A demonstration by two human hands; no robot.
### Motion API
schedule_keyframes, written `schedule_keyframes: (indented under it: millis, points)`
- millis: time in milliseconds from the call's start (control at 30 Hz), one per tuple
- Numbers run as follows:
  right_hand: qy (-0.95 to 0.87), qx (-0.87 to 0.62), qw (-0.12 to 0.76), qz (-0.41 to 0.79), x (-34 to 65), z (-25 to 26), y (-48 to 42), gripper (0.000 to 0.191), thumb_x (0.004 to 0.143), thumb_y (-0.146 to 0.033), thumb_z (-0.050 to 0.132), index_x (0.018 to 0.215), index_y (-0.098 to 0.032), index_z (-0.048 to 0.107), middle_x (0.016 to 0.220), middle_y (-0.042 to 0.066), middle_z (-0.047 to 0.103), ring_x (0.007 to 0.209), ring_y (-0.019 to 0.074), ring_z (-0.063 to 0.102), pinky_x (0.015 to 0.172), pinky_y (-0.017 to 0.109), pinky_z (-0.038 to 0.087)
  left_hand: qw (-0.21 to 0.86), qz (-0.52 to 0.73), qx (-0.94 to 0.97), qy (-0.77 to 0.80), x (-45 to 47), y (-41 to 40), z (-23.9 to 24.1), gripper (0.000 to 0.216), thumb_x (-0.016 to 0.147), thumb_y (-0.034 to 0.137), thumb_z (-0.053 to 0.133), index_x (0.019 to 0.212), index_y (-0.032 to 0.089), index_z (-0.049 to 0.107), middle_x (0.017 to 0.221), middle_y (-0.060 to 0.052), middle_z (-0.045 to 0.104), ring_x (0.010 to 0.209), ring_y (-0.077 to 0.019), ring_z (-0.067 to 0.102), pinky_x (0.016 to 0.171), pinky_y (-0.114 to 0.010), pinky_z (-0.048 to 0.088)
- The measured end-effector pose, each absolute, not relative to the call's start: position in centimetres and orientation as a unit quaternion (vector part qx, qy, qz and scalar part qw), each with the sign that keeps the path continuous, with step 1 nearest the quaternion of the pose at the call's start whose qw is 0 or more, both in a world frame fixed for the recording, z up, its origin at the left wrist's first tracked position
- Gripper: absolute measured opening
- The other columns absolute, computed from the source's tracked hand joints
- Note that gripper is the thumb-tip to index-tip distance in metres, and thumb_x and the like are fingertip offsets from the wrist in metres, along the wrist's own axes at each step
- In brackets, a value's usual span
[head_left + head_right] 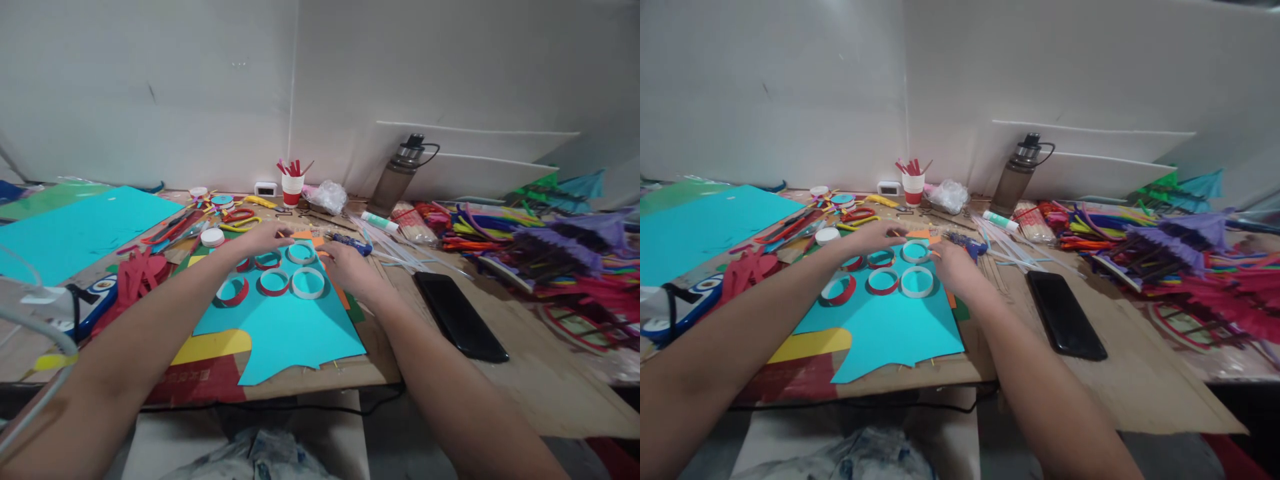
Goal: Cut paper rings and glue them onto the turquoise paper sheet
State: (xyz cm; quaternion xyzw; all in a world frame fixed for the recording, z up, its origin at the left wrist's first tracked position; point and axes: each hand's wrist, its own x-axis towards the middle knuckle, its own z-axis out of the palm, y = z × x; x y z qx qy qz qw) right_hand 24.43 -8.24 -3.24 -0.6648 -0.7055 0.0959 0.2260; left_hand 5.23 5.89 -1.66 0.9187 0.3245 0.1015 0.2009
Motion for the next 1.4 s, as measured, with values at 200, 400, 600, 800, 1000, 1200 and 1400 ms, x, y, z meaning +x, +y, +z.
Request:
schedule_keyframes:
  millis: [200, 400, 600, 800, 1000, 1200, 1400]
  points:
    - [-0.713, -0.656, 0.225, 0.101, 24.4, -3.5, -8.2, 0.032, 0.097, -0.017, 0.047, 0.12, -0.013, 0.068, 0.125, 0.013, 0.067, 0.117, 0.0207, 0.061, 0.101, 0.029, 0.043, 0.21, 0.084, 0.915, 0.333, 4.6, 6.7, -1.1, 0.041, 0.089, 0.045, 0.054, 0.116, 0.018, 0.07, 0.118, -0.007, 0.072, 0.102, -0.0215, 0.066, 0.087, -0.03, 0.049]
    - [-0.703, -0.67, 0.21, 0.114, 24.1, -3.5, -8.2, 0.031, 0.096, -0.016, 0.05, 0.122, -0.012, 0.067, 0.127, 0.014, 0.066, 0.121, 0.021, 0.059, 0.103, 0.03, 0.042, 0.207, 0.047, 0.917, 0.336, 4.7, 6.3, -1.1, 0.041, 0.084, 0.041, 0.062, 0.116, 0.018, 0.07, 0.114, -0.006, 0.073, 0.099, -0.0207, 0.067, 0.085, -0.029, 0.049]
    - [-0.705, -0.668, 0.208, 0.117, 24.0, -3.6, -8.3, 0.032, 0.097, -0.018, 0.051, 0.123, -0.01, 0.066, 0.127, 0.014, 0.066, 0.12, 0.021, 0.06, 0.103, 0.029, 0.041, 0.202, 0.04, 0.925, 0.32, 4.8, 6.1, -1.5, 0.058, 0.072, 0.054, 0.073, 0.12, 0.022, 0.069, 0.114, -0.007, 0.072, 0.097, -0.0216, 0.067, 0.081, -0.027, 0.05]
    - [-0.711, -0.663, 0.202, 0.118, 24.0, -3.5, -8.5, 0.031, 0.096, -0.018, 0.051, 0.122, -0.01, 0.067, 0.126, 0.015, 0.067, 0.119, 0.0218, 0.06, 0.102, 0.03, 0.042, 0.189, 0.049, 0.932, 0.306, 5.2, 5.9, -1.9, 0.071, 0.07, 0.062, 0.071, 0.128, 0.021, 0.064, 0.125, -0.009, 0.068, 0.107, -0.0252, 0.064, 0.086, -0.03, 0.048]
    - [-0.714, -0.664, 0.194, 0.111, 23.8, -3.3, -8.6, 0.031, 0.096, -0.018, 0.05, 0.121, -0.011, 0.067, 0.126, 0.015, 0.067, 0.118, 0.0214, 0.061, 0.1, 0.029, 0.043, 0.152, 0.061, 0.942, 0.292, 5.9, 5.6, -1.9, 0.063, 0.074, 0.056, 0.07, 0.127, 0.022, 0.065, 0.123, -0.009, 0.067, 0.109, -0.0267, 0.061, 0.089, -0.031, 0.046]
    - [-0.71, -0.667, 0.197, 0.109, 23.8, -3.4, -8.6, 0.032, 0.094, -0.018, 0.052, 0.122, -0.012, 0.067, 0.126, 0.014, 0.067, 0.118, 0.0217, 0.061, 0.1, 0.029, 0.043, 0.18, 0.051, 0.943, 0.275, 6.1, 5.4, -1.7, 0.063, 0.075, 0.055, 0.07, 0.13, 0.024, 0.064, 0.118, -0.008, 0.069, 0.104, -0.0258, 0.062, 0.087, -0.03, 0.046]
    - [-0.714, -0.663, 0.196, 0.108, 23.9, -3.7, -8.3, 0.032, 0.094, -0.018, 0.053, 0.121, -0.009, 0.068, 0.124, 0.016, 0.068, 0.116, 0.0217, 0.062, 0.1, 0.029, 0.043, 0.16, 0.037, 0.948, 0.273, 6.2, 5.7, -2.1, 0.066, 0.08, 0.061, 0.061, 0.133, 0.022, 0.061, 0.127, -0.009, 0.065, 0.108, -0.0261, 0.061, 0.088, -0.03, 0.045]
